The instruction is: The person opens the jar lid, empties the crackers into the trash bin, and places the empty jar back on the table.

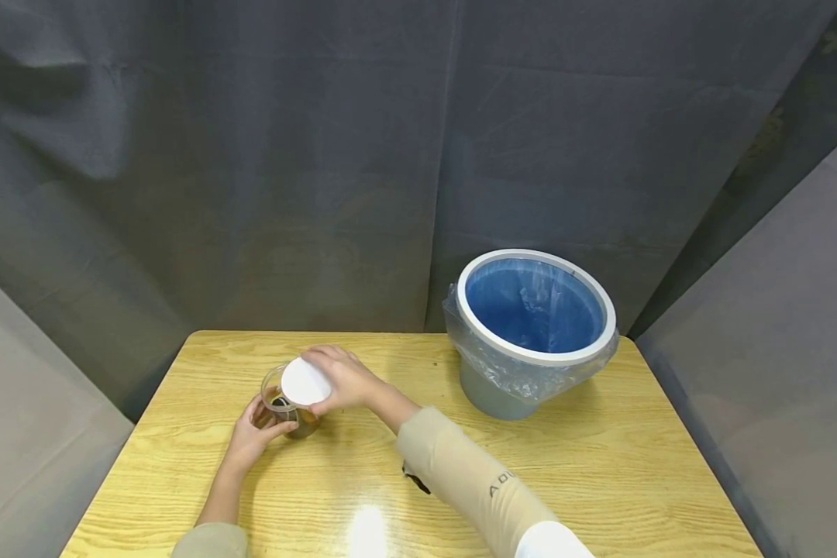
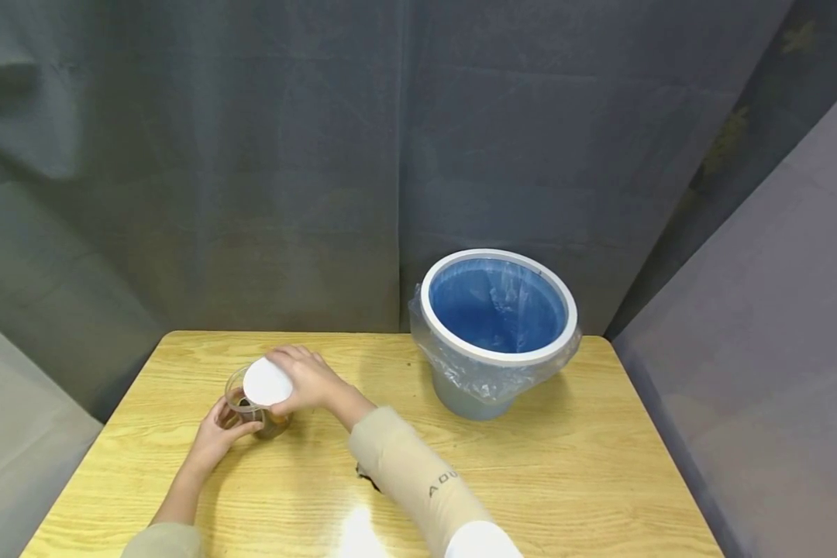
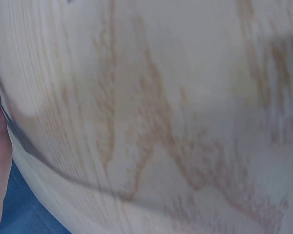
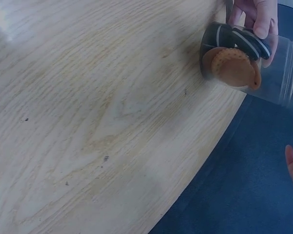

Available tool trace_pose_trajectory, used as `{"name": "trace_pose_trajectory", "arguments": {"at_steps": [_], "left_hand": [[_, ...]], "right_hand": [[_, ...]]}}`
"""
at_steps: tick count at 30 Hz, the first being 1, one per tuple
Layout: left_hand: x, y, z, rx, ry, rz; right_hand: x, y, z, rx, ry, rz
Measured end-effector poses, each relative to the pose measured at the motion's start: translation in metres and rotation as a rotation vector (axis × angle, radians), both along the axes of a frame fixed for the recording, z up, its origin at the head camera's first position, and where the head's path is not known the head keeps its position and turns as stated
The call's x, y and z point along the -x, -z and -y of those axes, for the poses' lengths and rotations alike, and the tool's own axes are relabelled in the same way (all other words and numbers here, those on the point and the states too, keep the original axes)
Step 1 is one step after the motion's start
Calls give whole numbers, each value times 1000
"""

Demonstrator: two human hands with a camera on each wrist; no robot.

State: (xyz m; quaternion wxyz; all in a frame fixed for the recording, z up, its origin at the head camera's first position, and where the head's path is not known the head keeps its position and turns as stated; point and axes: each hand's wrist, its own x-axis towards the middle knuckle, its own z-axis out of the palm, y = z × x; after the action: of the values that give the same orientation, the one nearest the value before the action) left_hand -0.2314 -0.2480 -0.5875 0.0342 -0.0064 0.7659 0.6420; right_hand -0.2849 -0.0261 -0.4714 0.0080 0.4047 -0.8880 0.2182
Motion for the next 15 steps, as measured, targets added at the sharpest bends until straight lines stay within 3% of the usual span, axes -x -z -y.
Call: {"name": "trace_pose_trajectory", "arguments": {"at_steps": [15], "left_hand": [[3, 4, 1, 25, -15, 3]], "right_hand": [[-9, 6, -16, 44, 26, 7]]}}
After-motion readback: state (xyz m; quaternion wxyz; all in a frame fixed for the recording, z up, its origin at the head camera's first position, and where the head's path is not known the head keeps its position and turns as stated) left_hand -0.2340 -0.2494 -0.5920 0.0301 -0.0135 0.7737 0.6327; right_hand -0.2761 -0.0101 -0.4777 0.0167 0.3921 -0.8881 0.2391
